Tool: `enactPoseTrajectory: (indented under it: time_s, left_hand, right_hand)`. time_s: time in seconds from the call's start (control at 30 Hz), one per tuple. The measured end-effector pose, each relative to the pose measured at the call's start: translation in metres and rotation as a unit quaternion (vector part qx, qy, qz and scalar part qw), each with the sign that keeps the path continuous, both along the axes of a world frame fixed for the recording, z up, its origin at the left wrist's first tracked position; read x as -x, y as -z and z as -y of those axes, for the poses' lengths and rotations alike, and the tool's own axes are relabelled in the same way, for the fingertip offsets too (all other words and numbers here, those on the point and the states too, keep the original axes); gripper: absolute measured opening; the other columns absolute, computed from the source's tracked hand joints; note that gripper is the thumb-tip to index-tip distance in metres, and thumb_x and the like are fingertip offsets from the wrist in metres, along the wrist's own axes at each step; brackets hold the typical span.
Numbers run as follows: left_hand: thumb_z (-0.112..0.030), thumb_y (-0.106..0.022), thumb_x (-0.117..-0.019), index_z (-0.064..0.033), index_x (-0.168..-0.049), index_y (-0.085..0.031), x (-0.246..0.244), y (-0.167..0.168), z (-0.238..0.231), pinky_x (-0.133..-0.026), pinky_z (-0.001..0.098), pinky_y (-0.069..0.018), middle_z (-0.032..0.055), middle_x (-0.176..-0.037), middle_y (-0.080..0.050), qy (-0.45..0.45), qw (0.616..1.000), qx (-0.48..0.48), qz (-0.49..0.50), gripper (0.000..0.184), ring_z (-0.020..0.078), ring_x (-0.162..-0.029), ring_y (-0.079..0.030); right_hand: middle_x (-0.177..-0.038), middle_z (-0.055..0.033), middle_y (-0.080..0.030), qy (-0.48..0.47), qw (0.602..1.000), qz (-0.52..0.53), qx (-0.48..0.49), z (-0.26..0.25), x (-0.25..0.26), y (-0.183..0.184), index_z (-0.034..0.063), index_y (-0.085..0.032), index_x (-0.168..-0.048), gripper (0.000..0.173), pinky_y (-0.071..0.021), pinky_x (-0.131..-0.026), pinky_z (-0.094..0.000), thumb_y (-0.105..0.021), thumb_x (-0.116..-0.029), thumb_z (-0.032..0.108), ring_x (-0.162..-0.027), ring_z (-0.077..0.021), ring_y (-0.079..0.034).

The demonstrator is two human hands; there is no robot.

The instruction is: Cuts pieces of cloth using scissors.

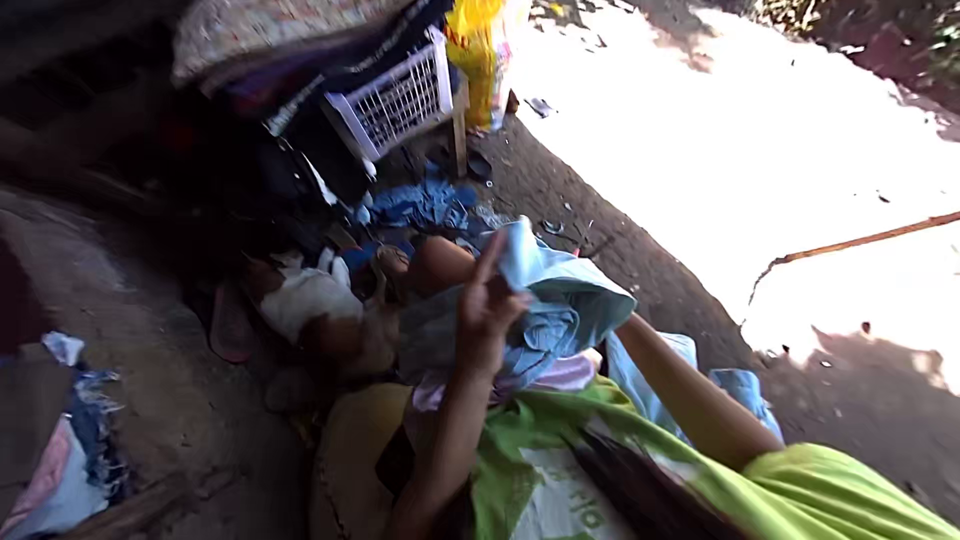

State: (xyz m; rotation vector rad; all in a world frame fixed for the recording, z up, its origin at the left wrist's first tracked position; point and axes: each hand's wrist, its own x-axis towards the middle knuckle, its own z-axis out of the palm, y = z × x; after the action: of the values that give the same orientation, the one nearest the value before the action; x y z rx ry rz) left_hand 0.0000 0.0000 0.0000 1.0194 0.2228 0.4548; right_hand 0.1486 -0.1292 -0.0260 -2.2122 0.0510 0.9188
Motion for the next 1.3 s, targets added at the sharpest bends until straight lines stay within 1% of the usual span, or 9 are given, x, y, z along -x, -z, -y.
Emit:
enactPoseTrajectory:
  time_s: [0.1, 0.2, 0.33, 0.4, 0.57, 0.8, 0.97, 1.1, 1.3]
  left_hand:
    - [-0.003, -0.065, -0.0822, -0.0122, -0.157, -0.038, 0.031, 0.022, -0.015, -0.095, 0.0273, -0.0551, 0.0006, -0.14, -0.06, -0.076, 0.994, 0.004, -0.08, 0.08, 0.0062, -0.115, -0.063]
    - [0.005, -0.06, -0.081, -0.0122, -0.159, -0.035, 0.048, 0.032, -0.019, -0.092, 0.0272, -0.0569, 0.0005, -0.14, -0.059, -0.104, 0.989, 0.0, -0.103, 0.084, 0.0062, -0.111, -0.065]
    - [0.006, -0.062, -0.0808, -0.0145, -0.159, -0.036, 0.055, 0.037, -0.019, -0.084, 0.0264, -0.0596, -0.0006, -0.138, -0.061, -0.099, 0.99, 0.022, -0.094, 0.085, 0.0057, -0.101, -0.068]
    - [0.011, -0.059, -0.079, -0.0138, -0.158, -0.037, 0.053, 0.035, -0.014, -0.064, 0.021, -0.0599, 0.0013, -0.12, -0.07, -0.107, 0.987, 0.043, -0.109, 0.085, 0.004, -0.076, -0.069]
    - [0.014, -0.056, -0.0764, -0.008, -0.158, -0.036, 0.06, 0.044, -0.005, -0.048, 0.0132, -0.0465, 0.0007, -0.084, -0.069, -0.098, 0.981, 0.047, -0.16, 0.087, -0.0003, -0.053, -0.054]
    - [0.012, -0.062, -0.0781, -0.0115, -0.158, -0.038, 0.067, 0.05, 0.0, -0.061, 0.0143, -0.0523, 0.0007, -0.131, -0.061, -0.128, 0.984, -0.033, -0.122, 0.087, -0.0015, -0.069, -0.059]
    - [0.007, -0.066, -0.0828, -0.016, -0.162, -0.028, 0.071, 0.045, 0.005, -0.068, 0.0167, -0.0559, -0.0038, -0.119, -0.067, -0.138, 0.985, -0.05, -0.09, 0.09, -0.001, -0.074, -0.063]
    - [0.008, -0.062, -0.0815, -0.0133, -0.161, -0.028, 0.065, 0.039, 0.009, -0.071, 0.0182, -0.0564, -0.0033, -0.112, -0.069, -0.129, 0.986, -0.024, -0.104, 0.089, 0.0006, -0.078, -0.065]
    - [0.009, -0.062, -0.0813, -0.0107, -0.153, -0.046, 0.077, 0.051, 0.015, -0.081, 0.0228, -0.0584, -0.0034, -0.128, -0.061, -0.139, 0.984, -0.026, -0.11, 0.076, 0.0022, -0.088, -0.065]
  right_hand:
    - [-0.119, -0.0209, -0.062, -0.002, 0.976, 0.108, -0.188, 0.062, -0.041, 0.097, -0.0082, -0.043, -0.14, 0.041, -0.0527, -0.093, -0.0351, -0.047, -0.107, 0.015, -0.104, -0.0177, -0.062]
    - [-0.131, -0.024, -0.061, -0.007, 0.977, 0.156, -0.144, 0.064, -0.049, 0.073, -0.0021, -0.031, -0.152, 0.055, -0.0516, -0.098, -0.0532, -0.043, -0.1092, 0.031, -0.116, -0.0324, -0.063]
    - [-0.126, -0.0062, -0.064, -0.058, 0.946, 0.221, -0.232, 0.036, -0.017, 0.004, 0.0071, -0.03, -0.151, 0.052, -0.0524, -0.091, -0.0325, -0.035, -0.1098, 0.039, -0.107, -0.0095, -0.063]
    - [-0.122, -0.0038, -0.064, -0.111, 0.926, 0.236, -0.273, 0.011, 0.013, -0.013, 0.005, -0.029, -0.151, 0.051, -0.0533, -0.089, -0.0294, -0.035, -0.1094, 0.033, -0.102, -0.0048, -0.063]
    - [-0.112, -0.0065, -0.068, -0.123, 0.91, 0.208, -0.337, -0.021, 0.066, 0.068, -0.0007, -0.035, -0.147, 0.045, -0.0553, -0.081, -0.0286, -0.037, -0.1085, 0.024, -0.094, -0.0067, -0.065]
    - [-0.114, -0.0047, -0.068, -0.164, 0.905, 0.197, -0.338, 0.001, 0.051, 0.038, -0.0002, -0.036, -0.144, 0.043, -0.0543, -0.086, -0.0257, -0.035, -0.1101, 0.026, -0.098, -0.0046, -0.065]
    - [-0.11, 0.0039, -0.069, -0.294, 0.853, 0.19, -0.387, 0.018, 0.076, -0.001, 0.0091, -0.044, -0.139, 0.051, -0.0572, -0.088, -0.0272, -0.043, -0.1062, 0.049, -0.102, -0.004, -0.066]
    - [-0.112, -0.0095, -0.068, -0.375, 0.829, 0.205, -0.361, 0.02, 0.097, 0.011, -0.0023, -0.051, -0.134, 0.059, -0.0475, -0.101, -0.0363, -0.041, -0.1061, 0.048, -0.11, -0.0125, -0.062]
    - [-0.103, -0.0053, -0.068, -0.339, 0.864, 0.006, -0.373, 0.042, 0.121, -0.007, -0.0076, -0.052, -0.133, 0.052, -0.0539, -0.083, -0.0207, -0.042, -0.108, 0.037, -0.092, -0.0002, -0.063]
